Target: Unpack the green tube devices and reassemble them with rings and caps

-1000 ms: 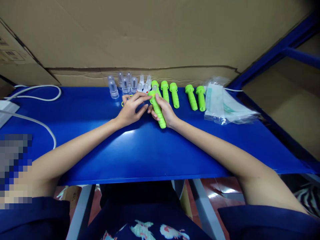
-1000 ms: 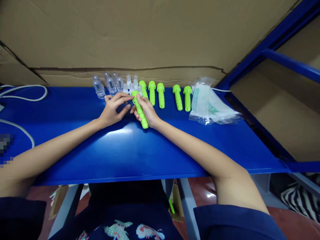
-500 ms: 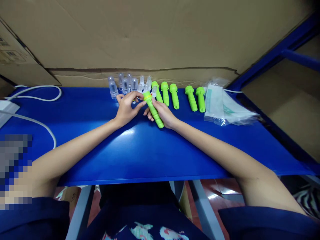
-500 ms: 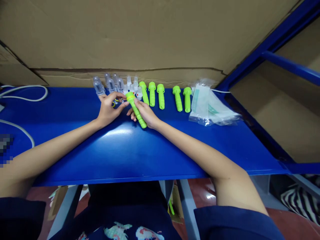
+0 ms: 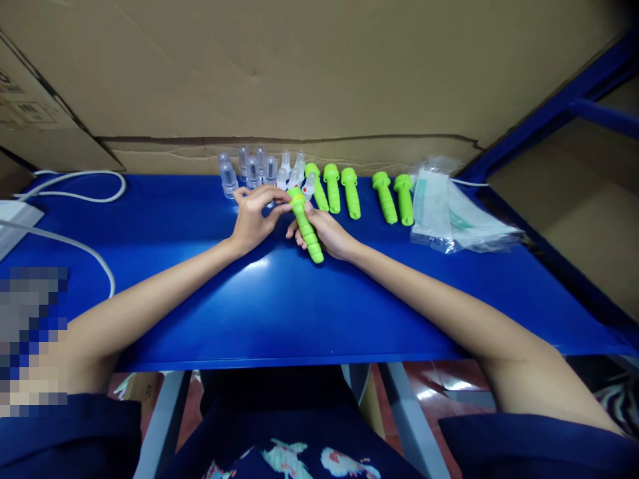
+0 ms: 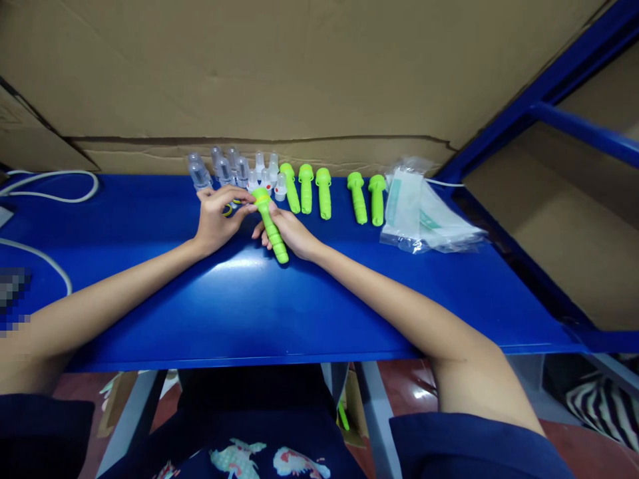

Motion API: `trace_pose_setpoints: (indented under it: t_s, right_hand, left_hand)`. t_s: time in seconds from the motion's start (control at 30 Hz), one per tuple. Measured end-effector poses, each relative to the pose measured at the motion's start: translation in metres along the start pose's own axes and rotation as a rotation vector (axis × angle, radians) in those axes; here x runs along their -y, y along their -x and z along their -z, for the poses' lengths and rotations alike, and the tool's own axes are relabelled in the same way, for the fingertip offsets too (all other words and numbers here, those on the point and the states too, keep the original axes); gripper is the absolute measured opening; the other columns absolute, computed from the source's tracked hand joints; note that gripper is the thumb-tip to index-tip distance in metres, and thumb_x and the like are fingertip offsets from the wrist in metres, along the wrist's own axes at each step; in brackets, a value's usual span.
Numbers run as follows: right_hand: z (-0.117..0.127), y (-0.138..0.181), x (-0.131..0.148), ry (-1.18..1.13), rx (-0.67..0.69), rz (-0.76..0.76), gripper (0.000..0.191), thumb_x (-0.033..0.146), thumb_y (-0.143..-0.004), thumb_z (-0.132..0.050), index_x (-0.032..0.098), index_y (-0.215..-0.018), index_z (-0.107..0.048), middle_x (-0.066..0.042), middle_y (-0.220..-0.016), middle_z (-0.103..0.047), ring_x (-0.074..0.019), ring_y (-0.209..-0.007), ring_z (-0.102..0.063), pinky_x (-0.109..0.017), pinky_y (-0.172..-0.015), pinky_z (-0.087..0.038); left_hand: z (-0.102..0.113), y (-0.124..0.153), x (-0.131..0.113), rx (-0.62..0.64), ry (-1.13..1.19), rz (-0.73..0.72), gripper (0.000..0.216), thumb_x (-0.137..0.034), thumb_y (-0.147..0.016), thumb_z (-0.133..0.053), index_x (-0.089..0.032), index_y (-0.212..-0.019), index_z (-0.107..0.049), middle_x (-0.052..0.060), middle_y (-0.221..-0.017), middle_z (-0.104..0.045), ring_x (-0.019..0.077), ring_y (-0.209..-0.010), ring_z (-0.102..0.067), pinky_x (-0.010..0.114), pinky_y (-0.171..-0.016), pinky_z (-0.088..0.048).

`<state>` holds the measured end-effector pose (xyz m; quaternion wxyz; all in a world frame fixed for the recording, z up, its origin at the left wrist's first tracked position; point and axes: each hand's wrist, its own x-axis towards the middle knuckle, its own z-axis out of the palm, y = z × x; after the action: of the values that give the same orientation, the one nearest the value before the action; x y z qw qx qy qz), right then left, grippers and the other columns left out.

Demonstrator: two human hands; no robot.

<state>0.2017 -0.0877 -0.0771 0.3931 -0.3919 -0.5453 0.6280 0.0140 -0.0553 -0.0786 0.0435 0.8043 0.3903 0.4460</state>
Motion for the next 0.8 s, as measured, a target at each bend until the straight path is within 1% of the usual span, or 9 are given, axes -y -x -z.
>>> trace_pose_setpoints:
  t_s: [0.13,0.23,0.3,0.37,0.47,0.57,0.63,0.7,0.8]
  right_hand:
    - [0.002,0.0,-0.002,0.021,-0.001,0.019,0.058,0.067,-0.107,-0.044,0.015,-0.089,-0.061,-0.005,-0.063,-0.065,-0.0115,-0.049,-0.056,-0.022,-0.047,-0.051]
    - [0.001,-0.001,-0.002,-0.013,-0.017,0.04,0.046,0.06,-0.108,-0.046,0.017,-0.101,-0.058,-0.003,-0.065,-0.065,-0.0119,-0.049,-0.057,-0.022,-0.046,-0.049]
    - [0.0,-0.002,-0.002,-0.053,-0.037,0.064,0.037,0.054,-0.107,-0.046,0.018,-0.109,-0.055,-0.001,-0.069,-0.067,-0.0125,-0.049,-0.058,-0.022,-0.045,-0.048]
    - [0.0,-0.003,-0.003,-0.076,-0.05,0.088,0.033,0.047,-0.105,-0.047,0.018,-0.118,-0.053,-0.001,-0.074,-0.068,-0.0127,-0.049,-0.058,-0.022,-0.043,-0.046]
    - [0.003,-0.004,-0.005,-0.075,-0.03,0.125,0.041,0.044,-0.101,-0.051,0.017,-0.131,-0.051,-0.001,-0.081,-0.071,-0.0118,-0.051,-0.058,-0.022,-0.044,-0.045]
    - [0.006,-0.004,-0.01,-0.073,0.0,0.173,0.057,0.051,-0.097,-0.061,0.018,-0.141,-0.047,0.0,-0.085,-0.071,-0.0111,-0.055,-0.06,-0.022,-0.047,-0.048]
    - [0.007,-0.004,-0.013,-0.075,0.01,0.19,0.065,0.054,-0.096,-0.066,0.018,-0.145,-0.045,0.0,-0.086,-0.071,-0.0109,-0.057,-0.061,-0.022,-0.048,-0.049]
    - [0.009,-0.005,-0.015,-0.076,0.01,0.192,0.067,0.053,-0.097,-0.067,0.017,-0.148,-0.044,0.0,-0.086,-0.071,-0.0107,-0.057,-0.061,-0.022,-0.049,-0.05]
    - [0.01,-0.004,-0.015,-0.079,0.003,0.188,0.061,0.046,-0.099,-0.064,0.015,-0.148,-0.045,-0.001,-0.088,-0.072,-0.0106,-0.055,-0.06,-0.022,-0.048,-0.05]
  left_hand:
    - [0.0,0.0,0.001,0.0,0.009,0.006,0.021,-0.042,-0.1,-0.071,-0.023,-0.097,-0.076,0.002,-0.105,-0.082,0.0221,-0.105,-0.073,0.043,-0.102,-0.033]
    - [0.0,-0.001,0.002,0.015,0.027,0.035,0.021,-0.043,-0.1,-0.071,-0.022,-0.097,-0.075,0.002,-0.103,-0.081,0.0219,-0.101,-0.073,0.044,-0.101,-0.035]
    - [0.0,-0.002,0.002,0.011,0.049,0.054,0.018,-0.04,-0.098,-0.074,-0.022,-0.1,-0.074,0.002,-0.103,-0.081,0.0208,-0.097,-0.073,0.043,-0.099,-0.035]
    - [-0.001,-0.002,0.002,0.006,0.073,0.054,0.017,-0.037,-0.097,-0.076,-0.021,-0.103,-0.073,0.002,-0.105,-0.08,0.0198,-0.095,-0.073,0.042,-0.099,-0.036]
    - [-0.001,-0.002,0.002,0.013,0.108,0.009,0.019,-0.037,-0.102,-0.068,-0.021,-0.112,-0.072,0.004,-0.108,-0.078,0.0193,-0.095,-0.072,0.04,-0.097,-0.04]
    - [-0.001,-0.003,0.004,0.032,0.136,-0.063,0.029,-0.041,-0.106,-0.059,-0.023,-0.124,-0.073,0.006,-0.11,-0.076,0.02,-0.1,-0.07,0.038,-0.096,-0.044]
    - [-0.002,-0.003,0.008,0.035,0.164,-0.096,0.034,-0.046,-0.106,-0.057,-0.025,-0.126,-0.075,0.007,-0.112,-0.074,0.0203,-0.104,-0.069,0.038,-0.097,-0.046]
    - [-0.003,-0.003,0.013,0.032,0.207,-0.115,0.036,-0.049,-0.105,-0.058,-0.025,-0.125,-0.077,0.008,-0.113,-0.072,0.0201,-0.106,-0.067,0.037,-0.098,-0.048]
    - [-0.004,-0.004,0.019,0.054,0.265,-0.14,0.036,-0.047,-0.104,-0.06,-0.023,-0.123,-0.078,0.008,-0.112,-0.069,0.0194,-0.108,-0.066,0.036,-0.1,-0.051]
